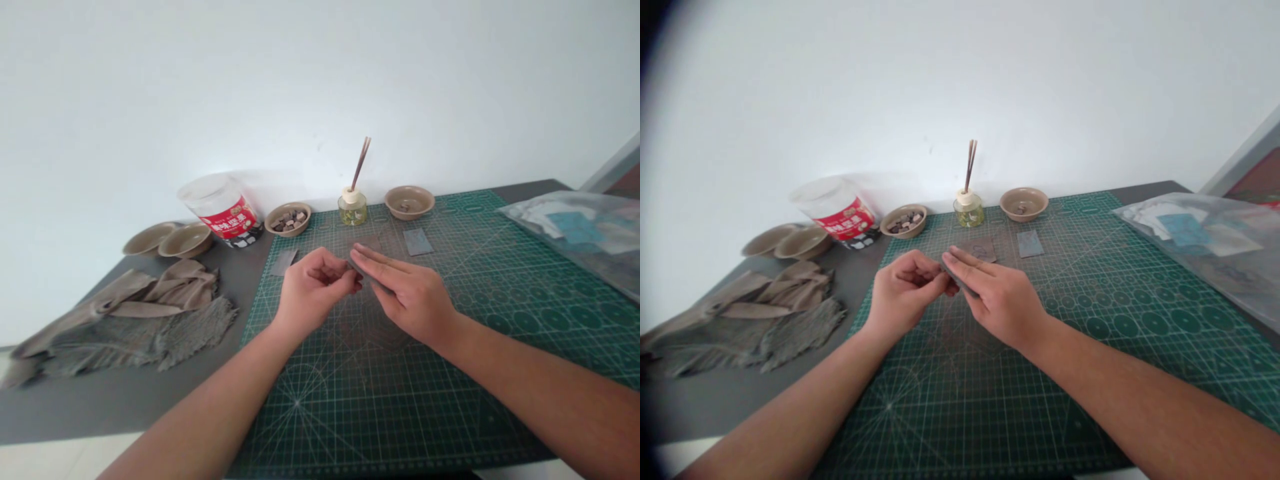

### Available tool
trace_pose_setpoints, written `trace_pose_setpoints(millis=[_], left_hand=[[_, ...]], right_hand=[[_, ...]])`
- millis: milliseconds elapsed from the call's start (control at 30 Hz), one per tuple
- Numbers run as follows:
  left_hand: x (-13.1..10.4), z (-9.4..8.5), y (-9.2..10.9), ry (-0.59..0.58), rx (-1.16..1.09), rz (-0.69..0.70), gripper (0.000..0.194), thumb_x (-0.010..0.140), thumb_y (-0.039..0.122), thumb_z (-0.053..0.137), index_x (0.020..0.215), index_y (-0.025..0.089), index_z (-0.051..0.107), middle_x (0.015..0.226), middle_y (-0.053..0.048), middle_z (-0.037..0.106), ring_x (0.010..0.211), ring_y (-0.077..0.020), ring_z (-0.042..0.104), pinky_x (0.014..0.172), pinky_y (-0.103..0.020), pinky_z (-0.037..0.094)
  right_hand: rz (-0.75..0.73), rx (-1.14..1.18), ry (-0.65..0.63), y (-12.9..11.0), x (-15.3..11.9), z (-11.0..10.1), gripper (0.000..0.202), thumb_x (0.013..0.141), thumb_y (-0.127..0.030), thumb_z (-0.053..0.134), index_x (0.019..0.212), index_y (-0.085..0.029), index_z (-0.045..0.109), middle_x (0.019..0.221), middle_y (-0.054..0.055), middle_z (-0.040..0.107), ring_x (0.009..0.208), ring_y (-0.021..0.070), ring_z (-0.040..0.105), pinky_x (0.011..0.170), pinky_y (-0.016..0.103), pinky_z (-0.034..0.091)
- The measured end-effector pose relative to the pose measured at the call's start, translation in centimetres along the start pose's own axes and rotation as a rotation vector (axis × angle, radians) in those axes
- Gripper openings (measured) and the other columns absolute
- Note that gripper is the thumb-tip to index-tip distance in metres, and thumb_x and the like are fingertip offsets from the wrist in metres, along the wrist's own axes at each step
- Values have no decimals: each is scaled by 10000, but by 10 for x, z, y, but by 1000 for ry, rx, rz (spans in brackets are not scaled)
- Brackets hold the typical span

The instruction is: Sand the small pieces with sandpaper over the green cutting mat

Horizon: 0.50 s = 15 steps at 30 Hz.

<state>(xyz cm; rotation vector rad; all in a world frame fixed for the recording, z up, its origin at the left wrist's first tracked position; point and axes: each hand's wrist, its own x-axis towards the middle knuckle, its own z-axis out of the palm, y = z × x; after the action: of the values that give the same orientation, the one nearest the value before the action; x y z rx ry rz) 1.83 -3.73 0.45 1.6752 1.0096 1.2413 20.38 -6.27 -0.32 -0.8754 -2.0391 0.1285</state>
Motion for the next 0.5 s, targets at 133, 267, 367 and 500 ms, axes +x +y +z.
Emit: trace_pose_setpoints(millis=[133,267,367,500], left_hand=[[0,2,1,7,-13,-2,198,802,239,762,728,181,588,657,-18,723,597,-155,703,560,-248,551],[1,3,0,25,-90,-12,190,809,232,762,790,180,580,718,-29,743,658,-170,729,634,-281,588],[2,2,-4,1,-53,-13,174,803,204,758,777,180,588,706,-18,732,652,-159,721,623,-264,575],[3,0,-9,-3,41,9,171,804,167,731,720,185,584,641,5,696,581,-130,673,539,-222,514]], right_hand=[[33,16,-3,7,1,2,505,958,-105,500,1433,-273,538,1433,2,576,1283,180,591,1104,335,501],[178,49,66,12,2,3,468,942,-76,500,1366,-240,610,1350,15,651,1230,177,633,1086,325,517],[147,67,84,8,2,3,489,956,-82,485,1403,-261,571,1408,-3,605,1278,175,596,1110,338,498],[16,59,-1,2,1,4,480,960,-85,483,1408,-236,566,1461,27,551,1310,176,568,1124,330,480]])
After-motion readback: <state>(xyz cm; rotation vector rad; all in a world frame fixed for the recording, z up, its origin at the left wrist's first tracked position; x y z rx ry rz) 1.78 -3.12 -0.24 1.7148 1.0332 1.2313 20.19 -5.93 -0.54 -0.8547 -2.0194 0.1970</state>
